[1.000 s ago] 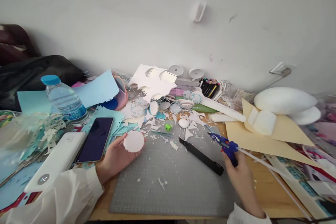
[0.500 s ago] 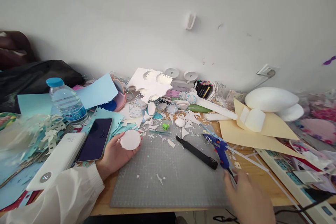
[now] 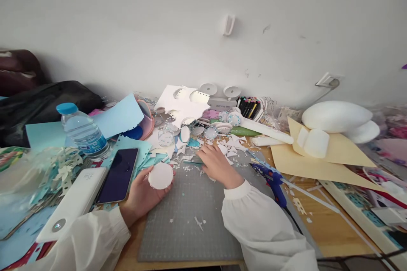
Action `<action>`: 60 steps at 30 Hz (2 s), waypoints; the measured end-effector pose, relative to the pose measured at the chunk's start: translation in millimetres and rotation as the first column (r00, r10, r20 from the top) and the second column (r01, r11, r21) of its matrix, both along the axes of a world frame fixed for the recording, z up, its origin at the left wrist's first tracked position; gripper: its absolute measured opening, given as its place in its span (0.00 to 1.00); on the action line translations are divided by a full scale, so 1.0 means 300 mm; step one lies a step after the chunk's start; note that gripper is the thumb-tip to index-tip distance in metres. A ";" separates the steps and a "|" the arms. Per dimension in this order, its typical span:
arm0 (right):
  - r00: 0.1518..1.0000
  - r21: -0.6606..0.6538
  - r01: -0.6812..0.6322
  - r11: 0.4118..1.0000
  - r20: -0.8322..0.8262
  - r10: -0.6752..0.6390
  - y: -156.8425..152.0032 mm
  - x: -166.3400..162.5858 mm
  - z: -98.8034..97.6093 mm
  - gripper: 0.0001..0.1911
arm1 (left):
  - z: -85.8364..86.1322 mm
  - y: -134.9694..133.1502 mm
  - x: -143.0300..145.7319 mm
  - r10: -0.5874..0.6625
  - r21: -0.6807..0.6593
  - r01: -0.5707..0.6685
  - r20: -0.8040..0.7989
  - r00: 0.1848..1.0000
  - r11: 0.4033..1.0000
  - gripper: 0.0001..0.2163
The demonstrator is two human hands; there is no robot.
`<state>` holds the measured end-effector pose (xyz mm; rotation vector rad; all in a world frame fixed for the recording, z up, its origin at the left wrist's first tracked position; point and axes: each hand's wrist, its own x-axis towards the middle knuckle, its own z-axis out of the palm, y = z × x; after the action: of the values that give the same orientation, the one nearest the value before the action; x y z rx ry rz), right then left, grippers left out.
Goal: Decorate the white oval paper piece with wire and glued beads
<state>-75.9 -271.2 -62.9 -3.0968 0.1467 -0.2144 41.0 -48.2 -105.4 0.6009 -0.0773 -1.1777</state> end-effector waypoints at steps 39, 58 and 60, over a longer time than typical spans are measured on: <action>0.844 0.768 -0.537 -0.349 0.494 -0.210 0.148 -0.122 -0.063 0.16 | 0.028 0.008 -0.041 -0.251 -0.094 0.255 0.048 0.967 0.962 0.22; 0.740 0.715 -0.637 0.287 0.672 -0.030 0.153 -0.158 -0.032 0.01 | 0.050 0.012 -0.062 -0.308 -0.160 0.291 -0.096 0.947 0.943 0.22; 0.749 0.698 -0.626 0.349 0.662 0.020 0.149 -0.164 -0.024 0.03 | 0.047 0.014 -0.059 -0.316 -0.151 0.299 -0.098 0.944 0.942 0.22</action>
<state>-125.2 -226.5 -70.2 -1.7577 -0.3304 -0.7250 23.2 -44.0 -91.2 0.4053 -0.1502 -1.4983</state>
